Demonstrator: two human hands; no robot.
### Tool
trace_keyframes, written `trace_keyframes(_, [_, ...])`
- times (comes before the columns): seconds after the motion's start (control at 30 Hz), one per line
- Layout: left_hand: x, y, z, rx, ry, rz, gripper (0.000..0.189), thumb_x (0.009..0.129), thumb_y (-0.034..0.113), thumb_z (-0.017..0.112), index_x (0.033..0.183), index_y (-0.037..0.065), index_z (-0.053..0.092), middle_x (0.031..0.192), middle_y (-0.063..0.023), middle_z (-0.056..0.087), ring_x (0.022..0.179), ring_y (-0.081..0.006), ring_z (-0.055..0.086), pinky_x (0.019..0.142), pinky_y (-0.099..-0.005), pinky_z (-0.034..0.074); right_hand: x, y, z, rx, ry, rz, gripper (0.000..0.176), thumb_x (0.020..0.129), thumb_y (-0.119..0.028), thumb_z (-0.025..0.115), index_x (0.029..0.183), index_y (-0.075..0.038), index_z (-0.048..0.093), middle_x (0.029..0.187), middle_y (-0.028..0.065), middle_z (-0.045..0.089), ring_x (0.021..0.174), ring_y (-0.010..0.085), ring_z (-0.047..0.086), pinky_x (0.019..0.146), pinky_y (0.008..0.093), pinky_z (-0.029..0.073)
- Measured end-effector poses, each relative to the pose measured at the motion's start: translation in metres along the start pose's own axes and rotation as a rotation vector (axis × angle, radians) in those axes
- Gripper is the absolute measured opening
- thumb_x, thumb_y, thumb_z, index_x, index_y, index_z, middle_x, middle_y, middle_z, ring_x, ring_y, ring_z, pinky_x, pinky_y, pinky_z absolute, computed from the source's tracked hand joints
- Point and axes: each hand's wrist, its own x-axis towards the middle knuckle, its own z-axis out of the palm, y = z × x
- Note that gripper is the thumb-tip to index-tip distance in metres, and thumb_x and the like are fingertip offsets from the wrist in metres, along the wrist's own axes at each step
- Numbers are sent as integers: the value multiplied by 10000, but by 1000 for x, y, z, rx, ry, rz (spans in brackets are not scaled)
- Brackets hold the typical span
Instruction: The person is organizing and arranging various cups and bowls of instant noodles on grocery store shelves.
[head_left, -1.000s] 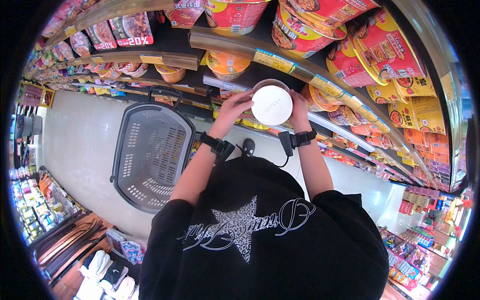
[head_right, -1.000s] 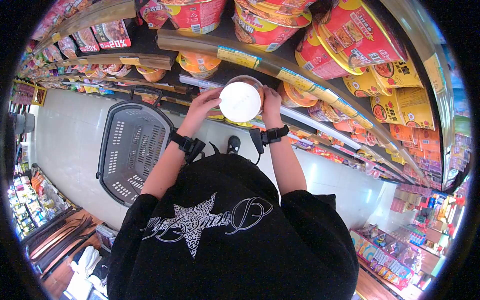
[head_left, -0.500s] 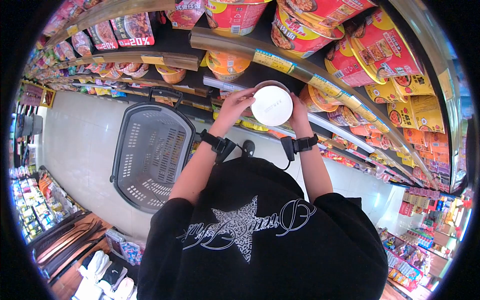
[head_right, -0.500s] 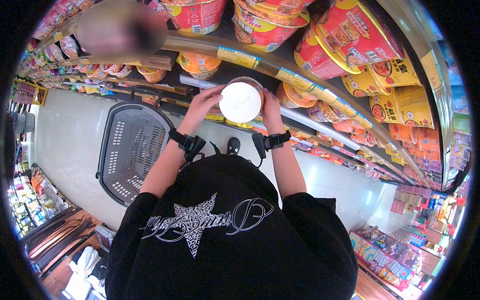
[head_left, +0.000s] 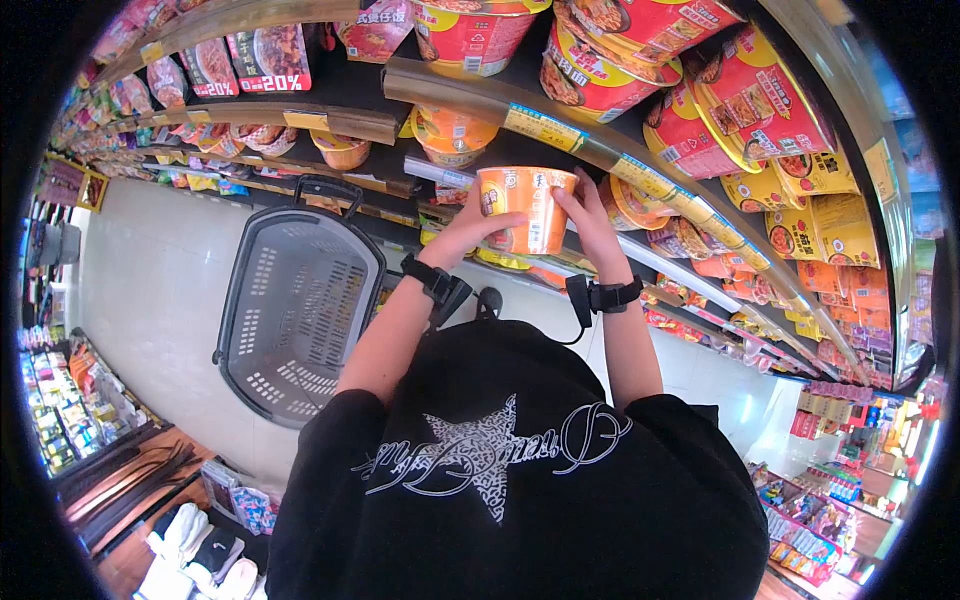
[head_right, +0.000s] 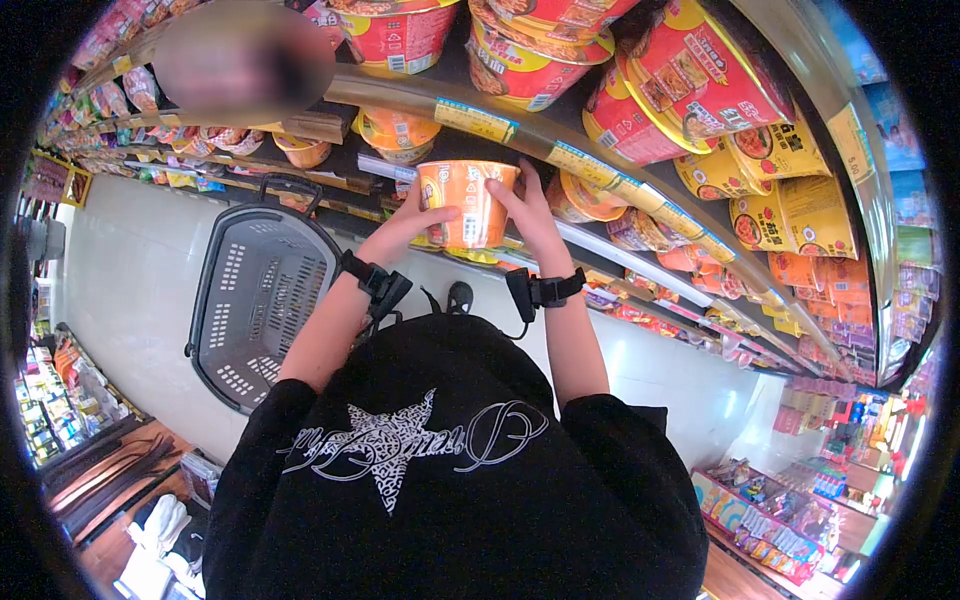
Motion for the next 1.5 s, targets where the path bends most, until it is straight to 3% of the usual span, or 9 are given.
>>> trace_keyframes(0.23, [5, -35, -9, -335, 38, 170, 1024, 787, 225, 703, 1436, 52, -69, 1310, -142, 398, 1174, -167, 443, 941, -287, 391, 8, -4, -28, 34, -212, 58, 456, 948, -405, 415, 1278, -91, 430, 1116, 90, 559, 955, 182, 578, 819, 332, 469])
trace_keyframes(0.4, [-9, -45, -14, -541, -69, 142, 823, 833, 236, 641, 1434, 76, 102, 1313, -77, 399, 1193, -150, 423, 954, -280, 376, 47, 8, -22, 12, 10, 142, 459, 928, -391, 469, 1200, -21, 473, 1010, 121, 585, 839, 186, 606, 741, 317, 496])
trace_keyframes(0.53, [-20, -75, -29, -631, -97, 170, 762, 837, 269, 627, 1423, 96, 174, 1283, -42, 432, 1155, -110, 442, 892, -232, 397, 125, 47, -47, -631, 90, -5, 500, 887, -427, 513, 1133, 7, 541, 1130, 191, 566, 976, 279, 595, 851, 391, 471])
trace_keyframes(0.57, [-25, -80, -32, -632, -93, 164, 757, 836, 277, 626, 1422, 100, 182, 1280, -37, 437, 1145, -100, 446, 877, -220, 399, 140, 46, -39, -1170, 318, -414, 568, 881, -441, 502, 1212, 20, 488, 1246, 245, 495, 1154, 377, 480, 974, 445, 370])
trace_keyframes(0.67, [-43, -89, -35, -632, 64, 207, 768, 830, 297, 630, 1425, 107, 184, 1246, -14, 462, 1062, -72, 466, 742, -196, 391, 121, 14, -1, -1496, 286, -351, 631, 899, -449, 455, 1317, 17, 373, 1334, 260, 400, 1236, 409, 374, 1032, 453, 286])
trace_keyframes(0.83, [-69, -104, -48, -579, 89, 76, 892, 753, 384, 699, 1424, 109, 179, 1269, -33, 441, 1140, -103, 431, 843, -214, 388, 158, 27, -28, -1455, 299, -649, 508, 886, -311, 560, 1242, 27, 426, 1217, 236, 516, 1133, 390, 482, 949, 425, 366])
trace_keyframes(1.0, [-60, -121, -43, -659, 118, 247, 1081, 715, 464, 704, 1425, -34, 58, 1389, -164, 324, 1282, -205, 322, 1046, -285, 251, 171, 25, -30, -1179, 272, -517, 575, 849, -337, 629, 1223, 52, 429, 1166, 207, 549, 1068, 302, 538, 919, 384, 404])
trace_keyframes(1.2, [-52, -136, -46, -656, 99, 171, 1117, 686, 481, 725, 1431, -20, 60, 1367, -190, 354, 1261, -227, 361, 1021, -287, 297, 147, -25, 52, -492, 203, -379, 556, 828, -315, 648, 1213, 39, 459, 1185, 132, 535, 1046, 214, 536, 899, 362, 429])
trace_keyframes(1.5, [-56, -134, -53, -655, 159, 253, 1043, 723, 377, 733, 1429, -12, 71, 1362, -167, 364, 1252, -202, 370, 1021, -282, 301, 266, 45, -85, -323, 341, -715, 477, 893, -352, 496, 1225, -11, 468, 1253, 135, 480, 1081, 234, 510, 915, 380, 413])
